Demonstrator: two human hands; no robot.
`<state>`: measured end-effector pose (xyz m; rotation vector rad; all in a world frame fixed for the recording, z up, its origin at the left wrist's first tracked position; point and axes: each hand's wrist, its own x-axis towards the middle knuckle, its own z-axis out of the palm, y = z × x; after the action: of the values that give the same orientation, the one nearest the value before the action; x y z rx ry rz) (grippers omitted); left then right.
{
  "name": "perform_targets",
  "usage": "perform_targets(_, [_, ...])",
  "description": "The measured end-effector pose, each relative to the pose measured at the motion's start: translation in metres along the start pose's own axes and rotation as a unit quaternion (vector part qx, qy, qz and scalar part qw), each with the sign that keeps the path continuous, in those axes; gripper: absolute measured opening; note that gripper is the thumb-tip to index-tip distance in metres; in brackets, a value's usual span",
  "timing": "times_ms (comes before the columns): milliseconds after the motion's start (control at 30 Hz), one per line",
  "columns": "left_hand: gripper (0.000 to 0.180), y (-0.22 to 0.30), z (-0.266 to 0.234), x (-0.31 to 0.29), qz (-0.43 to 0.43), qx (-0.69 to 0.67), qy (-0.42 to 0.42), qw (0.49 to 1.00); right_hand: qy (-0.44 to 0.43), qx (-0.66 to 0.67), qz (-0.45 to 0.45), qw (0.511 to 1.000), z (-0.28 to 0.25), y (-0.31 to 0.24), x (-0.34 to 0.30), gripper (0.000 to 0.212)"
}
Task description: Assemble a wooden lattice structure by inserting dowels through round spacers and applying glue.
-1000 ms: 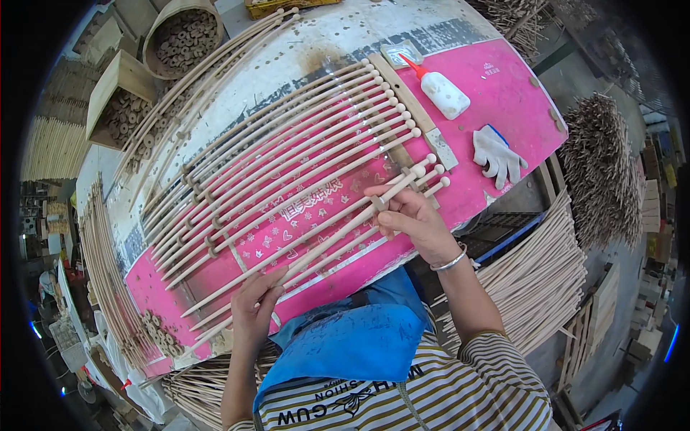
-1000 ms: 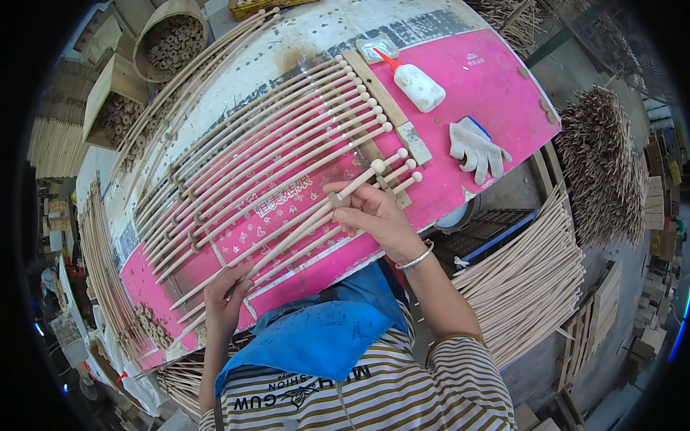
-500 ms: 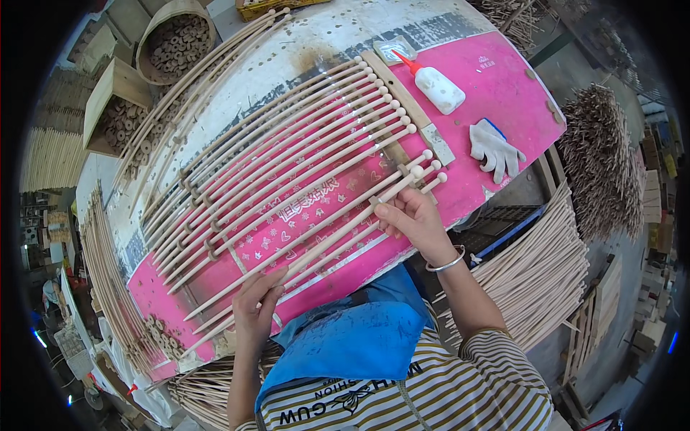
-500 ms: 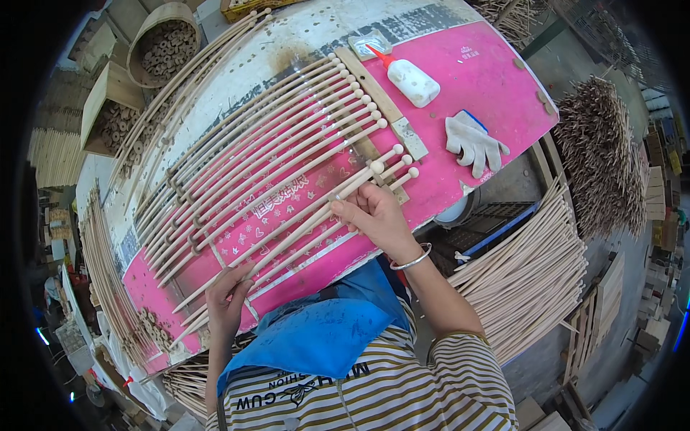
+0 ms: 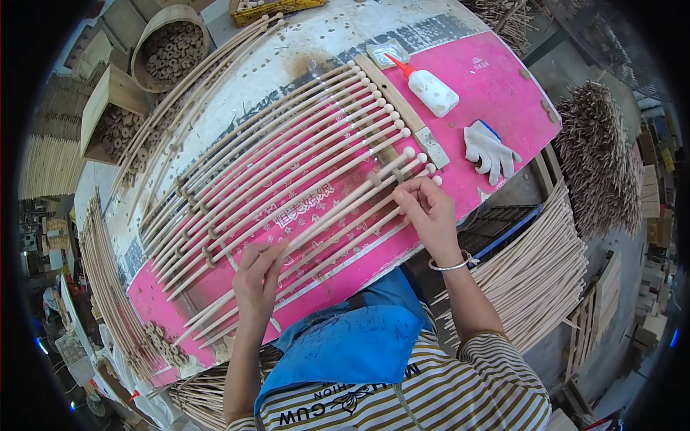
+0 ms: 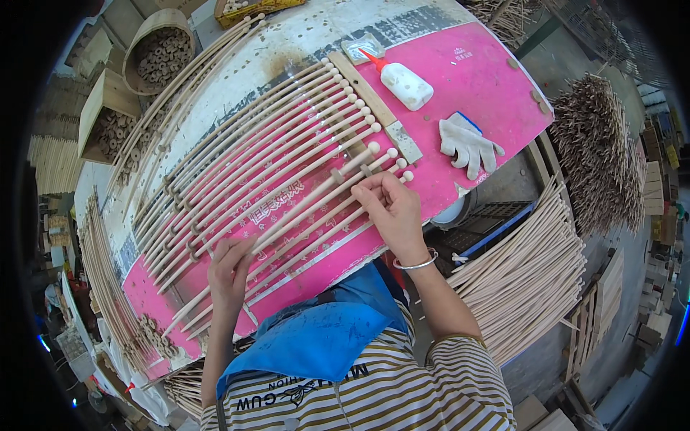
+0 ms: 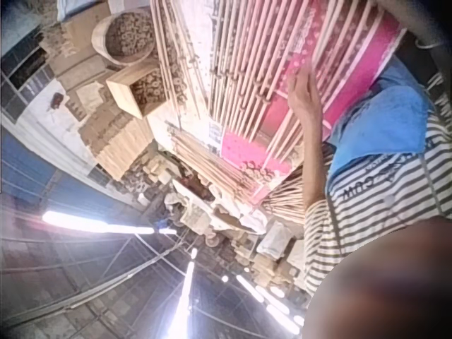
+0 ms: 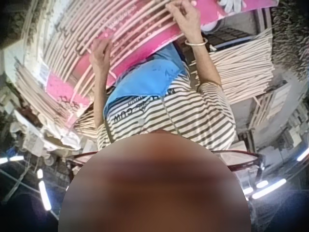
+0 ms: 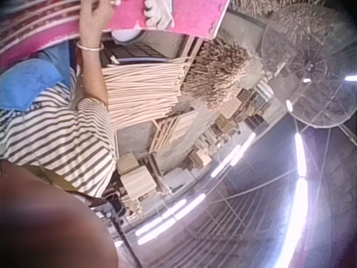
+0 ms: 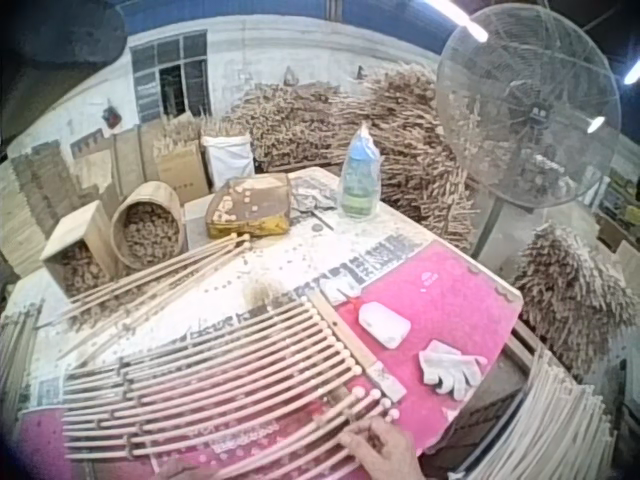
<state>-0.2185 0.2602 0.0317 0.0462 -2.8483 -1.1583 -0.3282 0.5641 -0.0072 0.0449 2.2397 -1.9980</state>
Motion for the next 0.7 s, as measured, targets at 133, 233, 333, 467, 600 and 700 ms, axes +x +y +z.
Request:
perform_targets(133, [0.027,-0.004,0.019,0.025,0.024,0.026,0.019,0.999,0.018,0.011,-0.004,1.0,-0.007,0.002,0.001,0.019])
perform_targets(233, [0.027,-0.011,0.03,0.035,0.041,0.055,0.032,0.997,0.022,0.016,-0.002,1.0,-0.009,0.001,0.0,0.019])
perform_targets(333, [0.028,-0.013,0.037,0.04,0.047,0.039,0.025,0.998,0.019,0.018,0.004,1.0,-0.011,0.003,0.0,0.019])
perform_targets(467, [0.028,-0.014,0.042,0.042,0.045,0.061,0.03,0.997,0.009,0.026,0.01,1.0,-0.012,0.004,-0.001,0.02])
perform_targets(600, [0.03,-0.017,0.047,0.044,0.081,0.137,0.062,0.985,-0.018,0.015,0.014,1.0,-0.015,0.003,-0.001,0.02])
perform_targets(700, [0.032,-0.02,0.049,0.045,0.119,0.195,0.077,0.97,-0.014,0.019,0.02,1.0,-0.014,0.002,0.004,0.02])
